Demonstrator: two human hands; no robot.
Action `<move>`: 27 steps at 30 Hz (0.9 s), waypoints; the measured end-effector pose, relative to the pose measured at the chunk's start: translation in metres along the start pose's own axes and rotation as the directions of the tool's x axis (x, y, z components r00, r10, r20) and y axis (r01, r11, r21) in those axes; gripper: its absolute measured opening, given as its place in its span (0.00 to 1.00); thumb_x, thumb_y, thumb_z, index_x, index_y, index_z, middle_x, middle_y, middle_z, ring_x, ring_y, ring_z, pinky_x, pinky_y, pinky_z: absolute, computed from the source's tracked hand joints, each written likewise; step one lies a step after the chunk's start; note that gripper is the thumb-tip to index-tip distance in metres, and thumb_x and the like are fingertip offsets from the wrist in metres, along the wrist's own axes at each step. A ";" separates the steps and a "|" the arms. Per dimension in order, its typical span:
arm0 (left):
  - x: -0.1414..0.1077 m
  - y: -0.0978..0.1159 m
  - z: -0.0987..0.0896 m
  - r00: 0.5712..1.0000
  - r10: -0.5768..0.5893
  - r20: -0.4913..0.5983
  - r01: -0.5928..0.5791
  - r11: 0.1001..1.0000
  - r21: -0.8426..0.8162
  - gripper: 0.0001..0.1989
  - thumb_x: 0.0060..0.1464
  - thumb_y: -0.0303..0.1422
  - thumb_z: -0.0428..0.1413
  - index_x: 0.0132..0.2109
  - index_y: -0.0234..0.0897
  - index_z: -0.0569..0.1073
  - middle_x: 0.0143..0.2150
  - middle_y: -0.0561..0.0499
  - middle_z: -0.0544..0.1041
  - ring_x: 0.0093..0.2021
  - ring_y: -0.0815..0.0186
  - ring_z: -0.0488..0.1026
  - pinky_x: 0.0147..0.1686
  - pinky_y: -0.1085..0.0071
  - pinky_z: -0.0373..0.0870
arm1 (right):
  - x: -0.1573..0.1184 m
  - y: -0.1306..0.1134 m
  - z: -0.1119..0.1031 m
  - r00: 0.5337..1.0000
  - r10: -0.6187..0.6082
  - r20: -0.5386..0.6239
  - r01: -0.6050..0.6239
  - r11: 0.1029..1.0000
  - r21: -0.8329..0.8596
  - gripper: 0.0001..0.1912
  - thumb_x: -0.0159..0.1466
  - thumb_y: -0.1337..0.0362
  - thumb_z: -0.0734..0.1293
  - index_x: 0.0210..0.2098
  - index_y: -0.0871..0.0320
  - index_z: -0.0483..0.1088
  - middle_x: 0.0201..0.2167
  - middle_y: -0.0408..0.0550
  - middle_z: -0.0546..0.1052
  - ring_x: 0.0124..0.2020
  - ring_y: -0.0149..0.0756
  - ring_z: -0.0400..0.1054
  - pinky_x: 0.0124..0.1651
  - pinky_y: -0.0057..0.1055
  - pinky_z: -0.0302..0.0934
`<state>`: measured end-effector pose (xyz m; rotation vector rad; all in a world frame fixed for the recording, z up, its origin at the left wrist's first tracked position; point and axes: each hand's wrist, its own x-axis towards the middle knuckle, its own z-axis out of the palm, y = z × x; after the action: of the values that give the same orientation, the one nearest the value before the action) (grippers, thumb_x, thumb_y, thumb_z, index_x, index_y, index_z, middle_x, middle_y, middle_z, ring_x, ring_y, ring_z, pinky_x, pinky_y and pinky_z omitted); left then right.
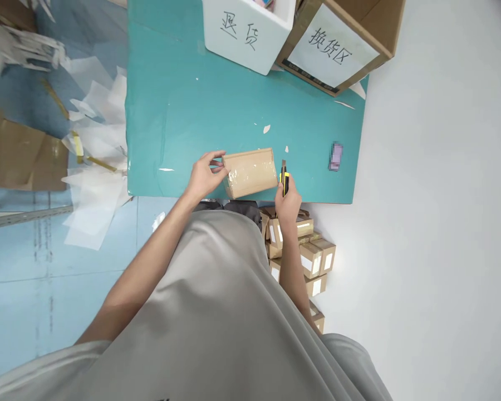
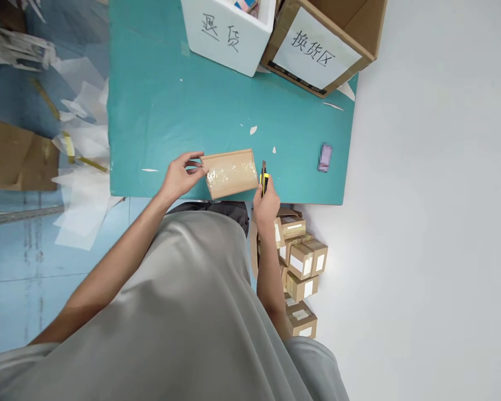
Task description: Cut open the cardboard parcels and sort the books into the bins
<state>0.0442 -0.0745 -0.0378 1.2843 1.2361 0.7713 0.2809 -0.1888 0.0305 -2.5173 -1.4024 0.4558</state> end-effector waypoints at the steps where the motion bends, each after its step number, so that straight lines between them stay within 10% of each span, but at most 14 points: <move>1: 0.001 0.000 -0.001 0.999 0.007 0.037 -0.006 1.000 -0.028 0.30 0.52 0.39 0.66 0.62 0.39 0.77 0.63 0.41 0.76 0.53 0.58 0.78 0.54 0.59 0.79 | 0.000 0.002 0.006 1.000 -0.012 0.012 0.012 1.000 0.011 0.33 0.76 0.56 0.53 0.74 0.68 0.59 0.63 0.70 0.76 0.60 0.57 0.74 0.61 0.47 0.66; 11: 0.016 -0.009 -0.014 0.984 0.043 0.172 -0.043 0.999 -0.003 0.35 0.55 0.47 0.65 0.66 0.38 0.76 0.64 0.40 0.78 0.59 0.51 0.78 0.64 0.49 0.74 | -0.030 -0.003 0.029 0.998 0.027 -0.057 -0.024 0.998 0.062 0.31 0.77 0.57 0.52 0.74 0.64 0.59 0.66 0.65 0.73 0.66 0.50 0.70 0.64 0.42 0.65; 15: 0.013 0.008 0.004 0.966 0.223 0.129 -0.252 0.923 0.293 0.32 0.64 0.47 0.58 0.71 0.42 0.70 0.73 0.40 0.69 0.75 0.44 0.62 0.74 0.41 0.57 | -0.032 0.000 0.024 0.999 0.030 0.014 -0.031 0.997 0.069 0.29 0.77 0.58 0.55 0.74 0.61 0.61 0.64 0.60 0.77 0.61 0.47 0.75 0.62 0.37 0.67; 19: 0.005 0.027 0.033 0.863 0.395 0.316 -0.504 0.724 0.471 0.29 0.66 0.48 0.57 0.71 0.53 0.70 0.81 0.50 0.54 0.82 0.42 0.38 0.76 0.33 0.32 | -0.036 -0.004 0.016 0.992 0.068 0.106 -0.066 0.998 -0.023 0.29 0.78 0.58 0.56 0.75 0.59 0.59 0.62 0.58 0.79 0.57 0.45 0.78 0.57 0.33 0.68; 27: 0.001 0.022 0.052 0.819 0.391 0.421 -0.571 0.635 0.521 0.29 0.68 0.48 0.56 0.73 0.57 0.68 0.81 0.54 0.50 0.82 0.44 0.38 0.76 0.33 0.27 | -0.037 -0.033 -0.003 0.970 0.141 0.200 -0.098 0.973 -0.210 0.29 0.79 0.62 0.54 0.77 0.59 0.54 0.61 0.60 0.79 0.52 0.48 0.79 0.55 0.36 0.67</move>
<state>0.0986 -0.0833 -0.0243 2.2787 0.9400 0.5193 0.2380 -0.2037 0.0507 -2.7970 -1.4382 0.6570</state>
